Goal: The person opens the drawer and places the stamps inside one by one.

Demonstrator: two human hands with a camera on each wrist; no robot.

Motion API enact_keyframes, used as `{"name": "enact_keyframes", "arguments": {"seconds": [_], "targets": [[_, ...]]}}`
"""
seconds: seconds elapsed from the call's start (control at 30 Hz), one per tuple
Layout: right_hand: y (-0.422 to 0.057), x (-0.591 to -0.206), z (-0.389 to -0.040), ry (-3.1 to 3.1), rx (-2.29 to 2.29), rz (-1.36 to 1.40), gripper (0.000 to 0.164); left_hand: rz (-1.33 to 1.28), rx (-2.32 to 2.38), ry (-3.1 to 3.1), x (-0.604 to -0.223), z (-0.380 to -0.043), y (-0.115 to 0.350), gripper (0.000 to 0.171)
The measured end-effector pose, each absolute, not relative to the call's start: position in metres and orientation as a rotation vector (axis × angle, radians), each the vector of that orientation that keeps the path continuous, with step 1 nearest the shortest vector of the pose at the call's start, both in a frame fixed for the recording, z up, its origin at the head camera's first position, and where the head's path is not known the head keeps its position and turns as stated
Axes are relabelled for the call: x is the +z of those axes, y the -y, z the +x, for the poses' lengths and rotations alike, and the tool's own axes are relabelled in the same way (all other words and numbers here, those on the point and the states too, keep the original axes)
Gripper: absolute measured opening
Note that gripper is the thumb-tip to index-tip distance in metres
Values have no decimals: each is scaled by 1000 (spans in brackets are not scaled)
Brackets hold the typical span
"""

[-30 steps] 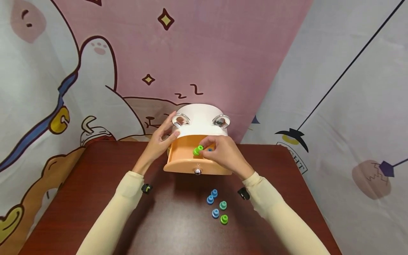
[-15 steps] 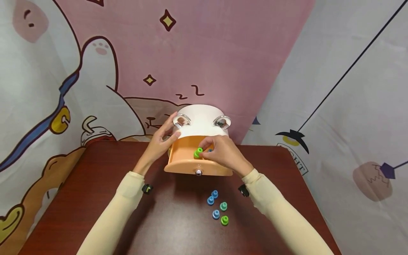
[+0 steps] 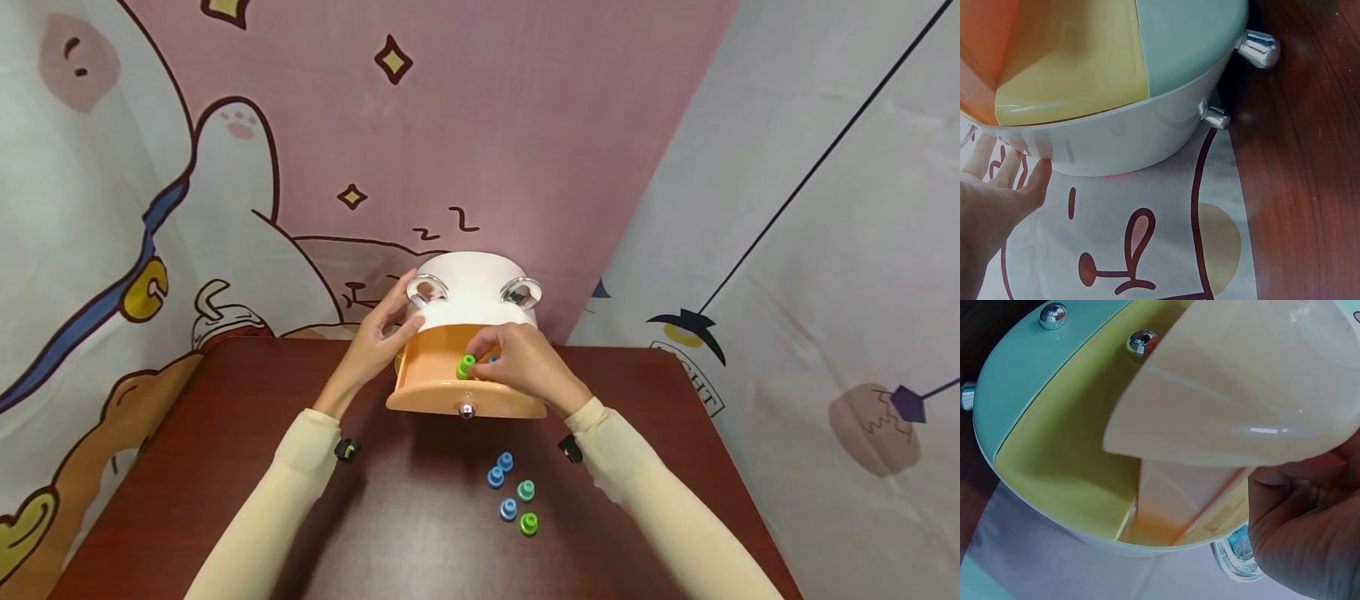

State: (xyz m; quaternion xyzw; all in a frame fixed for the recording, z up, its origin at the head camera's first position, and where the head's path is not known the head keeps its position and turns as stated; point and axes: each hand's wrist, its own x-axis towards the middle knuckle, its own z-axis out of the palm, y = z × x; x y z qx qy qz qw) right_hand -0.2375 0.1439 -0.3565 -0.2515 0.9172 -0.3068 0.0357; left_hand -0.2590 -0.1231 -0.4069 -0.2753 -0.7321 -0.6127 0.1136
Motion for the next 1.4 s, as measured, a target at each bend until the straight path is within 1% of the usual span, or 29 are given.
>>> {"name": "enact_keyframes", "arguments": {"seconds": [0.2,0.47,0.7,1.13,1.3,1.4], "targets": [[-145,-358,-236,-2822,-926,-758,12,-801,-1805,2154,-409,-259,122,70],[-156,-364,-224,-2830,-1165,-614,13,-796,-1799,2156,-410,-258,122,69],[-164,-364,-208,-2874,-1371,-552,20,-801,-1799,2153,-406,-256,123,68],[-177,-376,-179,-2915,-1731,-552,16,-796,-1802,2166,-407,-259,124,69],[-176,-382,-162,-2929,-1807,-528,14,-803,-1795,2163,-406,-258,124,69],[-173,-386,-151,-2928,-1839,-504,16,-798,-1800,2164,-406,-259,124,69]]}}
